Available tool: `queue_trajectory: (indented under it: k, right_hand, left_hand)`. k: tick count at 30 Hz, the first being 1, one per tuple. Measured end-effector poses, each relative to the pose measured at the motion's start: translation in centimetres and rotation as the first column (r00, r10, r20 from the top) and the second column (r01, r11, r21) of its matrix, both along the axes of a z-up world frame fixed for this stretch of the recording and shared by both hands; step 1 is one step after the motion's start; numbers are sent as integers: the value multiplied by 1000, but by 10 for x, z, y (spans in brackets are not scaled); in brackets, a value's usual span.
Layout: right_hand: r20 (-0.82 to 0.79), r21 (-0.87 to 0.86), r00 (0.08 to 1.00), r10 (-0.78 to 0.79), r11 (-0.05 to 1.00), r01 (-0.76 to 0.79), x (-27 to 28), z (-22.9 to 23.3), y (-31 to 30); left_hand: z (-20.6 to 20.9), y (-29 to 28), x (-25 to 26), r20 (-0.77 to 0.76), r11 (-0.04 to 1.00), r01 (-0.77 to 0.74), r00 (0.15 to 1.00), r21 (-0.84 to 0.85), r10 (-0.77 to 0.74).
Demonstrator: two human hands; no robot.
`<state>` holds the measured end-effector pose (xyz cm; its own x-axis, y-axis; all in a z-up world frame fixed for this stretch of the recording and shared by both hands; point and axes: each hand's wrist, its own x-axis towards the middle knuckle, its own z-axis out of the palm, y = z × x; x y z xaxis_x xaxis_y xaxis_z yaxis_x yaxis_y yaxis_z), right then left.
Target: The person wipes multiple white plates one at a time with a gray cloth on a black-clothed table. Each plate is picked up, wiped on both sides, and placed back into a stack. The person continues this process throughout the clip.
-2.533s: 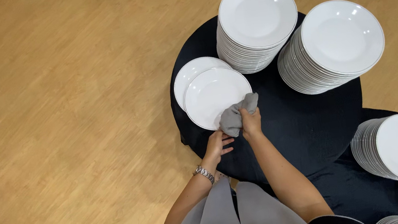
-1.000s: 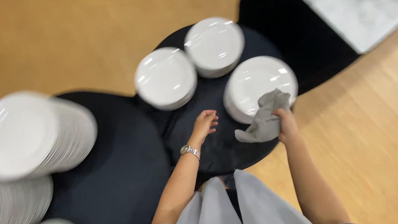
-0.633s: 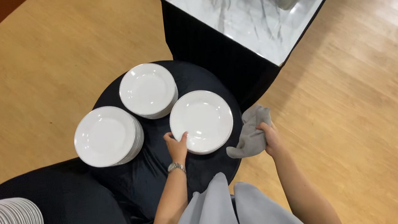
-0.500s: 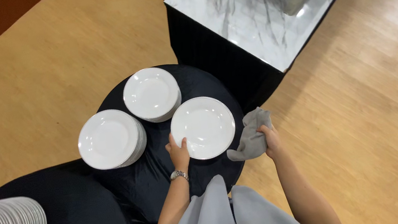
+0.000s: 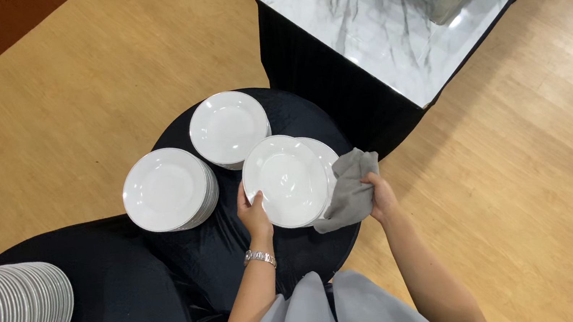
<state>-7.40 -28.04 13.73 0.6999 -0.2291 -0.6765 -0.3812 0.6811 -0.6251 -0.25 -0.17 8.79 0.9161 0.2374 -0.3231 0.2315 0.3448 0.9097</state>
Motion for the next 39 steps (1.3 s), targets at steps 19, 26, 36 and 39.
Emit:
queue_trajectory:
  k: [19,26,36,39]
  right_hand:
    - [160,-985,736,658,59,162,3,70,87]
    - [107,-938,854,510,-234,257,16,122,-2]
    - [152,-985,846,512,11,170,-31,131,25]
    - [80,-981,781,619,-89,172,-57,126,44]
  left_hand:
    - [46,-67,-7,-9,683,472,819,-558,-573]
    - [102,-113,-27,106,639,547,798,-541,-593]
    - [89,-125,-18,323,806,589,777,-69,-540]
    - [88,-117,-15,199,756,518,854,-401,-480]
